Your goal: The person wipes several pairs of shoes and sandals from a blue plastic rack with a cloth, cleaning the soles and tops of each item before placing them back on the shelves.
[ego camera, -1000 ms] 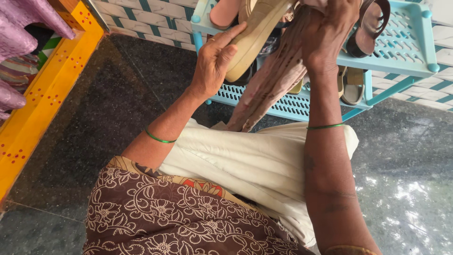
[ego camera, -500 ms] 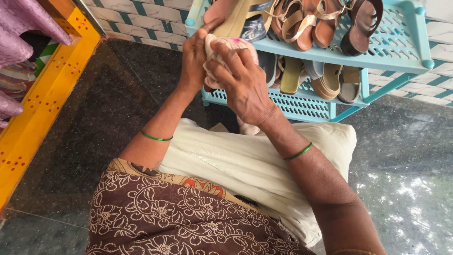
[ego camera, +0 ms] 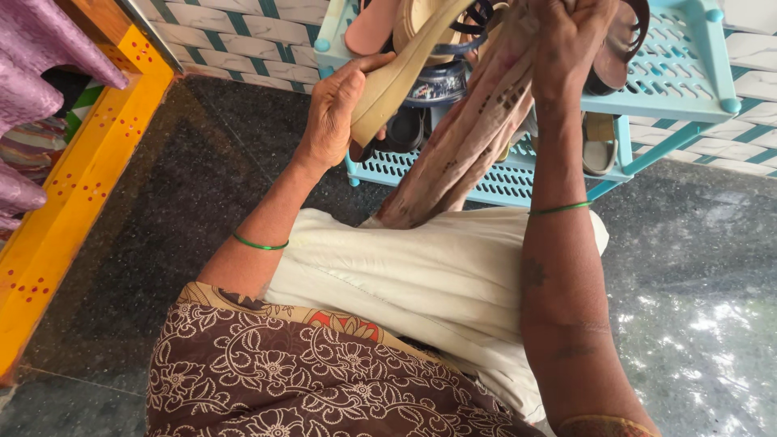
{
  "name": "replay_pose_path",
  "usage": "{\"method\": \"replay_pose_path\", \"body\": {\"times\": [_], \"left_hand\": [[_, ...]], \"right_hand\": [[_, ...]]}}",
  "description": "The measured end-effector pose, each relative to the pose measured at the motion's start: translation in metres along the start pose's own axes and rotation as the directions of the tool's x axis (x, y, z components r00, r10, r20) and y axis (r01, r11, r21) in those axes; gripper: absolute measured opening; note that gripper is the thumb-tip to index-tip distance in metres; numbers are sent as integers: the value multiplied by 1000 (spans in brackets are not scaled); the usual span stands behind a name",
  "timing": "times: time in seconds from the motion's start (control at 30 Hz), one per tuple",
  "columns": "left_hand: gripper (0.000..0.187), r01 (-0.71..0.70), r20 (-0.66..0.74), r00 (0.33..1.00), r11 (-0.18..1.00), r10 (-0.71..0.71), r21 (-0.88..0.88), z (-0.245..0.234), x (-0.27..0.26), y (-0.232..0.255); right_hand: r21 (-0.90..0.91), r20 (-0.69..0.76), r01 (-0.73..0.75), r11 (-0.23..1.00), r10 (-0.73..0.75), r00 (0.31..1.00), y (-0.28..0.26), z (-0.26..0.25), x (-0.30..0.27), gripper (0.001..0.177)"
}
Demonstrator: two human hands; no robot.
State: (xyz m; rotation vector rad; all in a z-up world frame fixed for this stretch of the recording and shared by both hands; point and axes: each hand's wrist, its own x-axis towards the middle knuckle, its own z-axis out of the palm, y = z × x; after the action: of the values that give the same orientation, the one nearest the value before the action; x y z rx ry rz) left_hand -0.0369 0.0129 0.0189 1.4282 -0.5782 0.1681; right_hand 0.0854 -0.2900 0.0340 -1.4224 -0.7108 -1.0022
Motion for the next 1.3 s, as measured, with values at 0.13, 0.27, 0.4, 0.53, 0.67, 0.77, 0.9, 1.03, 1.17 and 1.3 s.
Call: {"method": "replay_pose_path", "body": {"times": [0.13, 0.27, 0.4, 0.53, 0.67, 0.77, 0.9, 1.03, 1.17, 1.3], "left_hand": [[65, -4, 54, 998, 965, 18, -261, 6, 5, -7], [69, 96, 107, 993, 887, -53, -452, 7, 5, -11], [79, 27, 65, 998, 892, 3, -451, 8, 11, -17], [84, -45, 19, 998, 869, 62, -493, 9, 17, -20], [91, -66, 45, 993, 849, 105, -524, 14, 21, -28], [83, -133, -9, 989, 877, 145, -462, 17, 19, -26], [70, -256, -171, 963, 899, 207, -355, 15, 21, -30], [64, -277, -223, 946, 944, 235, -181, -2, 21, -40], [57, -251, -243, 955, 896, 169, -365, -17, 21, -47], [59, -190, -103, 981, 918, 164, -347, -13, 17, -43]], "right_hand": [[446, 62, -186, 875, 177, 982, 10, 7, -1, 22], [624, 149, -396, 674, 394, 907, -15, 29, -8, 4], [795, 261, -522, 308, 604, 753, -26, 62, -30, 17], [817, 387, -572, 69, 671, 632, -36, 95, -64, 29], [736, 376, -669, 102, 761, 529, -48, 117, -91, 33], [690, 317, -673, 267, 724, 613, -59, 130, -111, 33], [681, 365, -712, 172, 763, 534, -68, 133, -130, 35], [626, 474, -777, 67, 758, 447, -69, 128, -144, 37], [635, 214, -601, 486, 637, 741, -35, 98, -113, 31], [744, 209, -540, 394, 630, 748, -24, 63, -59, 33]]}}
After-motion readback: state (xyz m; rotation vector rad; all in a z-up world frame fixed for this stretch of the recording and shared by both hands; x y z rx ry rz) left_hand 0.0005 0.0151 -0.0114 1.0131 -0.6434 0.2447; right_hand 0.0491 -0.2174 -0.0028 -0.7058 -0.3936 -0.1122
